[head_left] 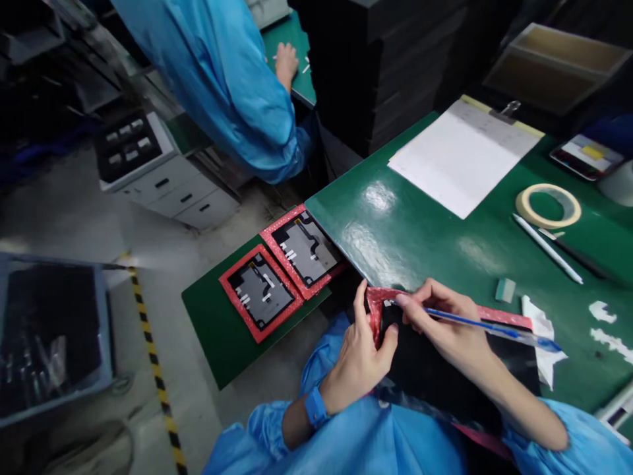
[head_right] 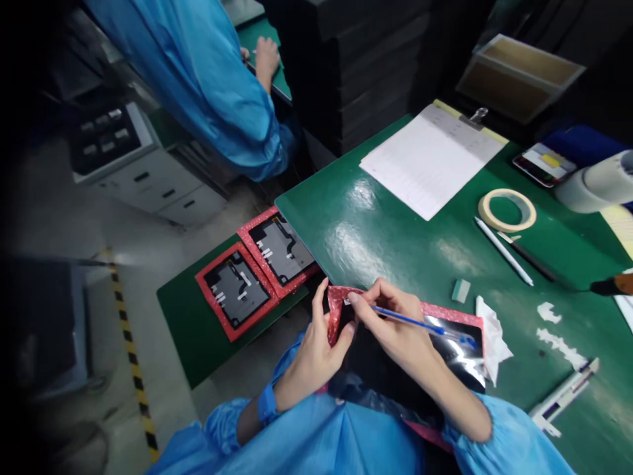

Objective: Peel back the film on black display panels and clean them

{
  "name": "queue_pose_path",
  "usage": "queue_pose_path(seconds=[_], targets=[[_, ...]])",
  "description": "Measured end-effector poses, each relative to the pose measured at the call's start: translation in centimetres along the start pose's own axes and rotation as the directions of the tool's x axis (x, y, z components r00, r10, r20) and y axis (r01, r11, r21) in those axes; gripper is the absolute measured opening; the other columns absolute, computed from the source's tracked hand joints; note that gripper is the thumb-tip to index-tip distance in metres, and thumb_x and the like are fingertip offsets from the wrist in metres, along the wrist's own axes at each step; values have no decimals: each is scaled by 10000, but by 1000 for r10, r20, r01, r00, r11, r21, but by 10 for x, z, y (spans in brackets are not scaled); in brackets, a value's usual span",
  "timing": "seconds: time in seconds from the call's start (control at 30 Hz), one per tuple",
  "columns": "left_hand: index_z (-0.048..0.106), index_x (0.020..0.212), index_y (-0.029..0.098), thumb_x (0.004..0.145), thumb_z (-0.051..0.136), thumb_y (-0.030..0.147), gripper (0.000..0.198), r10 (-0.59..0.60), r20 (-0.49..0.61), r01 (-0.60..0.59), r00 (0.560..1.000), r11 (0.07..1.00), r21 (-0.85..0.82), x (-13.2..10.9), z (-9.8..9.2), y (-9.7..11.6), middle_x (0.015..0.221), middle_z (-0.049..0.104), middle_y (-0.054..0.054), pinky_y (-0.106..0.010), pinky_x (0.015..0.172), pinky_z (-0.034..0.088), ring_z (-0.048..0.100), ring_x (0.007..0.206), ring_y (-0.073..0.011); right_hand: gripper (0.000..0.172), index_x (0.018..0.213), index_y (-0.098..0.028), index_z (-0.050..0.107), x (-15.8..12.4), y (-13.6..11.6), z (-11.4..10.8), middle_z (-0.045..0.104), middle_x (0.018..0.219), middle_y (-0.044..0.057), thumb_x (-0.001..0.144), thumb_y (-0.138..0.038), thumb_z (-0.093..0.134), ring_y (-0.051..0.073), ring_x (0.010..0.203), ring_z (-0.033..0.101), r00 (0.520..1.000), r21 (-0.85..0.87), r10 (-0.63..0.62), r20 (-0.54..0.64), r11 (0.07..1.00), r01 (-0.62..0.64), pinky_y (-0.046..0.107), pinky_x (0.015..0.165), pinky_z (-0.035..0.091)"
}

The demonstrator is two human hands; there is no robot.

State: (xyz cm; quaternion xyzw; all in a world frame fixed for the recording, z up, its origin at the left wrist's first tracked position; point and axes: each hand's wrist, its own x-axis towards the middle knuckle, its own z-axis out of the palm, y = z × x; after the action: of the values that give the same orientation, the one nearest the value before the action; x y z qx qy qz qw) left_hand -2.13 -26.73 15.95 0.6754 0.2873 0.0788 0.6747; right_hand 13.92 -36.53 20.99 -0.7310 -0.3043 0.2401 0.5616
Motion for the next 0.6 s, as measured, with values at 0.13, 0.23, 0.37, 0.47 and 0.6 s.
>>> queue_pose_path(seconds=[0.13,0.23,0.37,0.47,0.6], targets=[[395,1672,234,1028,780,452,781,-74,-65,52,995,955,-292,17,-1,-13,1269,856,-120,-335,895,642,827,975,-224,597,693,-247,588,0,16,9,648,620,-12,1050,-644,856,126,517,569,994,-68,-110,-27,992,108,223,494,462],[684,1251,202,958,847,546,481,-100,-45,78,994,935,-346,29,-2,-20,1072,827,-83,-277,731,551,733,845,-196,544,708,-248,532,-3,23,7,621,635,-34,1104,-484,822,113,537,563,979,-134,-203,-28,971,198,219,539,473],[768,917,166,943,860,608,453,-70,-1,65,998,938,-339,37,-5,-20,845,707,-34,-300,733,481,598,796,-186,457,748,-247,541,-4,27,3,655,686,-42,1089,-292,842,108,566,588,960,-202,-280,-4,940,274,218,574,497],[774,855,149,952,861,575,445,-68,13,68,998,948,-312,37,-7,-19,747,587,11,-300,696,392,461,733,-151,438,748,-244,549,-2,27,2,649,685,-52,1080,-249,835,102,561,582,949,-235,-315,10,922,309,214,576,503],[787,849,136,953,839,545,426,-74,49,86,996,947,-308,37,-10,-17,763,566,9,-297,692,365,442,743,-149,445,733,-236,548,1,25,3,622,668,-67,1068,-248,840,89,552,565,940,-267,-340,25,904,334,201,570,488]])
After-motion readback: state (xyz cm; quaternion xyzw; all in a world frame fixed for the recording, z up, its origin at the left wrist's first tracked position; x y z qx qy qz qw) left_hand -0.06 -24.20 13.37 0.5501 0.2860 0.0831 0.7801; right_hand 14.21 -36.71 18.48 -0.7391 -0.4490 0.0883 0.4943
